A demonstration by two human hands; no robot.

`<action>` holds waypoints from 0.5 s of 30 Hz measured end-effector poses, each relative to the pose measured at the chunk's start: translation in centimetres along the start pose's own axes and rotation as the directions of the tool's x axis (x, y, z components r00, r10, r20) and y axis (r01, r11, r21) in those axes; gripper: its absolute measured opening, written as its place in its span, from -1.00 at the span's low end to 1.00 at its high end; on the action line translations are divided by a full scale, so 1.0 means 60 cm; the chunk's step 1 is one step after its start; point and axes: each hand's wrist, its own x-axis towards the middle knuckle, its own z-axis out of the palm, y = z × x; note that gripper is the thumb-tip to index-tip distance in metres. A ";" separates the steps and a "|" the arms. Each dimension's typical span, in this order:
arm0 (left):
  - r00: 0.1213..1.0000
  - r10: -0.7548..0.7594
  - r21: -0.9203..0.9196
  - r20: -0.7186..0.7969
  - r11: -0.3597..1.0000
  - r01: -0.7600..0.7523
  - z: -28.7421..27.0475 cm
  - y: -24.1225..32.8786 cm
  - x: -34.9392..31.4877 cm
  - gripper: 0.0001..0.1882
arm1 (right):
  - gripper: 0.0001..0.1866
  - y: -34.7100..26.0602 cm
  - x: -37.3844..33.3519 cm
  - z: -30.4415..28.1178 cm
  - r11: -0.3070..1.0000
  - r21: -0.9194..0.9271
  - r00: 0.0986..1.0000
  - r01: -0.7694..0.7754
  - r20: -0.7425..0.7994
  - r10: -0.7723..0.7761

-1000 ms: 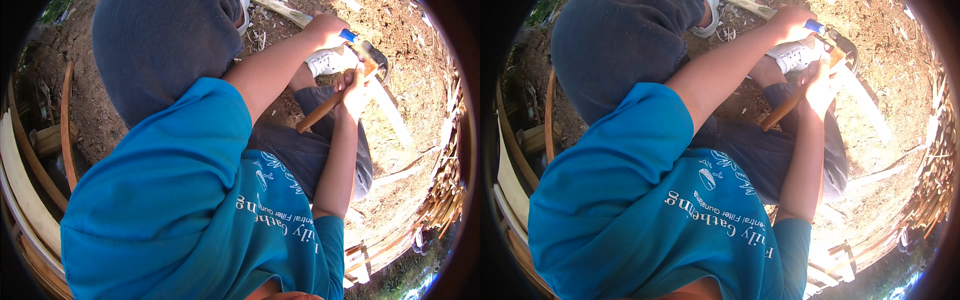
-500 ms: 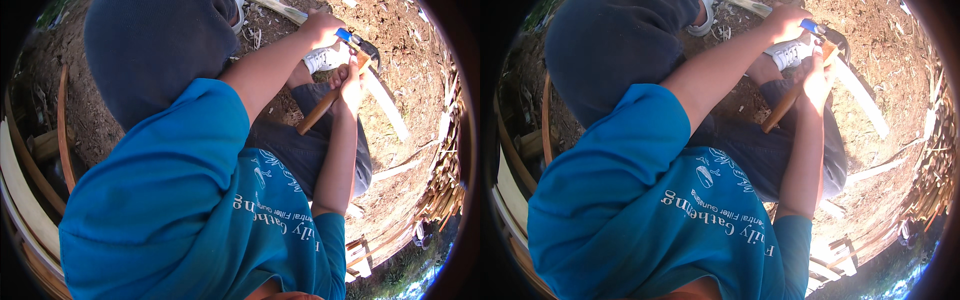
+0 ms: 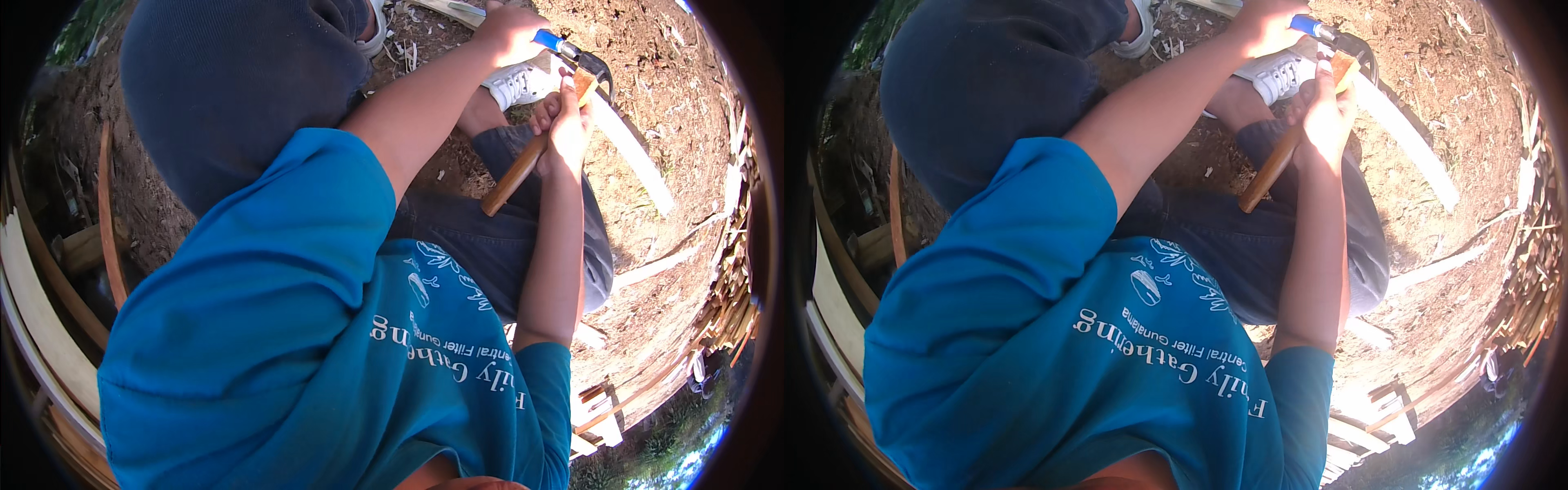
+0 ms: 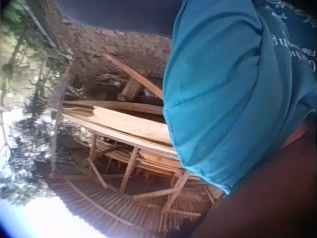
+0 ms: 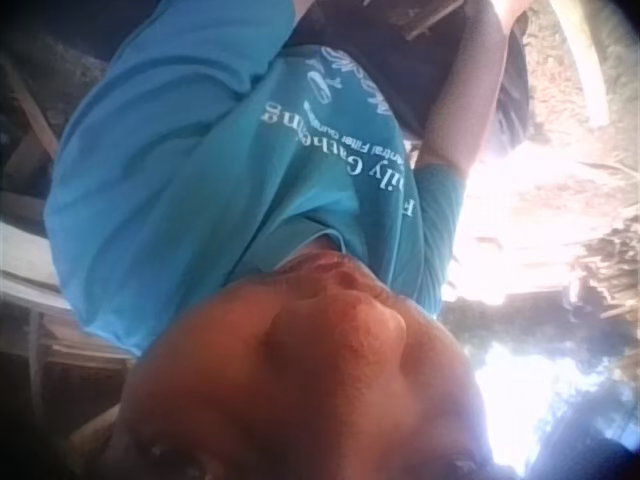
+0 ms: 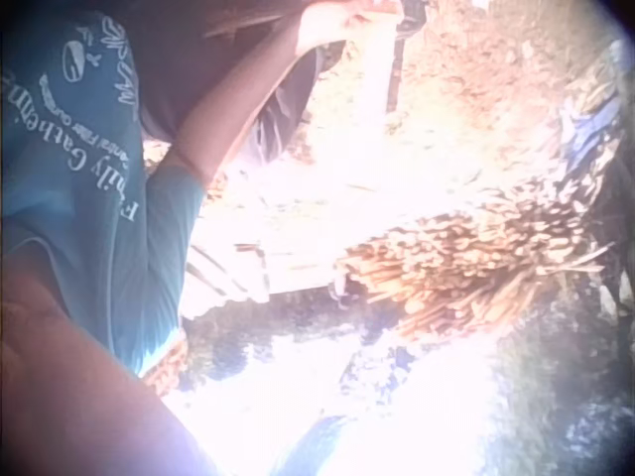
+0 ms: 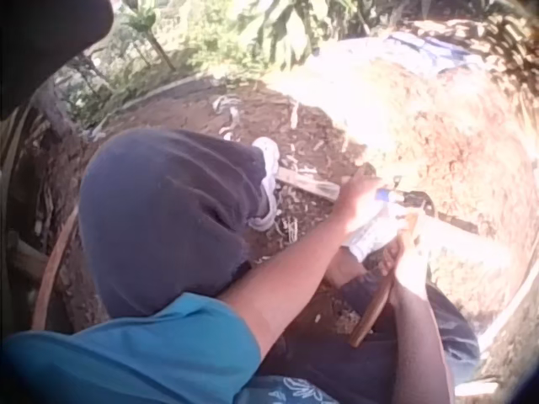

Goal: The person shaves a piece of wood with a knife and taps it with a hammer while sitting on the ground.

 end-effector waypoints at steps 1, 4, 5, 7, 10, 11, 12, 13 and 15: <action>0.922 0.364 0.421 0.133 0.821 -0.385 -0.023 -0.003 0.010 -0.70 | -0.82 0.000 -0.002 0.010 0.999 0.015 0.997 0.049 -0.054 -0.048; 0.464 0.568 0.672 0.680 -0.231 -0.704 -0.077 -0.012 0.024 -0.70 | -0.83 -0.005 -0.005 0.030 0.994 0.024 0.965 0.111 -0.240 -0.102; 0.455 0.584 0.673 0.672 -0.224 -0.705 -0.083 -0.014 0.026 -0.72 | -0.83 -0.001 -0.003 0.026 0.998 0.003 0.988 0.064 -0.144 -0.063; 0.593 0.514 0.764 0.620 -0.223 -0.606 -0.066 -0.004 0.017 -0.77 | -0.82 0.000 0.001 0.008 0.998 -0.056 0.999 -0.016 0.032 0.018; 0.824 0.373 0.898 0.427 -0.281 -0.338 -0.042 0.041 -0.024 -0.83 | -0.82 0.007 -0.003 0.016 0.998 -0.006 0.992 0.061 -0.109 -0.062; 0.824 0.362 0.888 0.435 -0.327 -0.325 -0.045 0.041 -0.023 -0.83 | -0.82 0.008 -0.002 0.018 0.995 0.014 0.982 0.096 -0.164 -0.092; 0.824 0.355 0.873 0.441 -0.380 -0.304 -0.050 0.047 -0.021 -0.83 | -0.83 0.007 0.001 0.014 0.996 0.049 0.992 0.077 -0.104 -0.071; 0.824 0.346 0.856 0.449 -0.431 -0.285 -0.054 0.049 -0.021 -0.84 | -0.83 0.009 0.000 0.014 0.998 0.034 0.997 0.052 -0.055 -0.050; 0.827 0.332 0.873 0.453 -0.352 -0.337 -0.062 0.047 -0.021 -0.81 | -0.83 0.012 -0.002 0.014 1.000 -0.001 0.999 0.007 0.038 -0.007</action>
